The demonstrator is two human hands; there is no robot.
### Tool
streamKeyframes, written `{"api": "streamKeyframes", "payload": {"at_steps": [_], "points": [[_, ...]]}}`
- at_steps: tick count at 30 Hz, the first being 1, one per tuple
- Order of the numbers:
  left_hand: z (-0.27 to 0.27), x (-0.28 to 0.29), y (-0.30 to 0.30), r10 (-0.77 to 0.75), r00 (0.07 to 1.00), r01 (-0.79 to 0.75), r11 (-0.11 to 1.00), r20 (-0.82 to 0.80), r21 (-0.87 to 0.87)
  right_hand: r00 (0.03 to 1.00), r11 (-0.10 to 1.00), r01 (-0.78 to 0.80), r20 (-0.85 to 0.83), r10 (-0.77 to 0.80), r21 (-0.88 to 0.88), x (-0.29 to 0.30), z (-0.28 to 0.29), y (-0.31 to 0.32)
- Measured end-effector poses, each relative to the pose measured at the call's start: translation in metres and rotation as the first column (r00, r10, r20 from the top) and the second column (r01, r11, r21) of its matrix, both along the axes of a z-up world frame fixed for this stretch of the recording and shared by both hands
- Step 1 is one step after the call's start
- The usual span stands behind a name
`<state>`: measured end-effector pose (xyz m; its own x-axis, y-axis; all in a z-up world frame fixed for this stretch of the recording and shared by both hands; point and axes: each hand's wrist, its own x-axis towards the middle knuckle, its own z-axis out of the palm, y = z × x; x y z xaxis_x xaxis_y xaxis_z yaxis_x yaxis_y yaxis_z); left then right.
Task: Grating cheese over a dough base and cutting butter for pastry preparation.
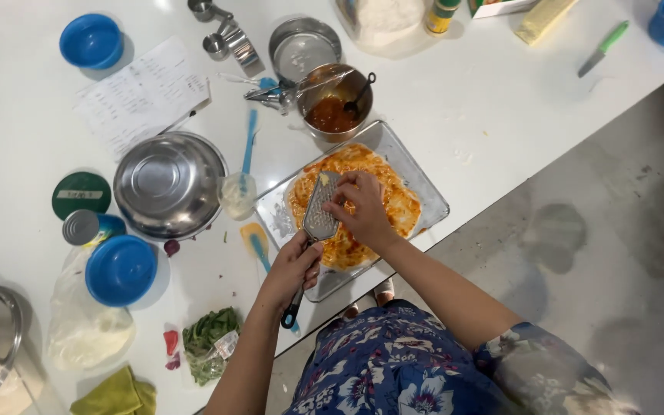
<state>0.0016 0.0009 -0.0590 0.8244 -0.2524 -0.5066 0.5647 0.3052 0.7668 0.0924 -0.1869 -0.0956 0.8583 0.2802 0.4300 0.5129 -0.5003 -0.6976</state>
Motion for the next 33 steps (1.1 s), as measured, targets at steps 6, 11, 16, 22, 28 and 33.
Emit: {"api": "streamKeyframes", "payload": {"at_steps": [6, 11, 16, 22, 28, 33], "points": [[-0.019, -0.003, 0.000, -0.051, 0.999, 0.051, 0.999, -0.003, 0.004, 0.998, 0.999, 0.038, -0.054, -0.037, 0.019, 0.007, -0.008, -0.012], [-0.010, -0.004, -0.006, -0.067, 0.998, 0.067, 0.998, 0.000, 0.009, 0.996, 0.996, 0.089, -0.031, -0.089, -0.020, 0.017, -0.017, -0.021], [-0.009, -0.008, -0.009, -0.066, 0.997, 0.066, 0.998, -0.030, 0.003, 0.981, 0.981, 0.179, -0.060, -0.183, -0.079, 0.030, -0.030, -0.028], [-0.005, -0.010, -0.010, -0.082, 0.996, 0.079, 0.996, -0.046, -0.046, 0.967, 0.970, 0.241, -0.080, -0.241, -0.008, 0.042, -0.012, -0.033], [-0.011, -0.008, -0.011, -0.065, 0.998, 0.065, 0.995, 0.001, -0.077, 0.970, 0.964, 0.188, -0.193, -0.151, 0.188, 0.041, -0.003, -0.023], [-0.011, -0.001, -0.011, -0.083, 0.997, 0.083, 0.993, 0.010, -0.085, 0.993, 0.993, 0.114, -0.041, -0.113, 0.038, 0.024, 0.021, -0.021]]}}
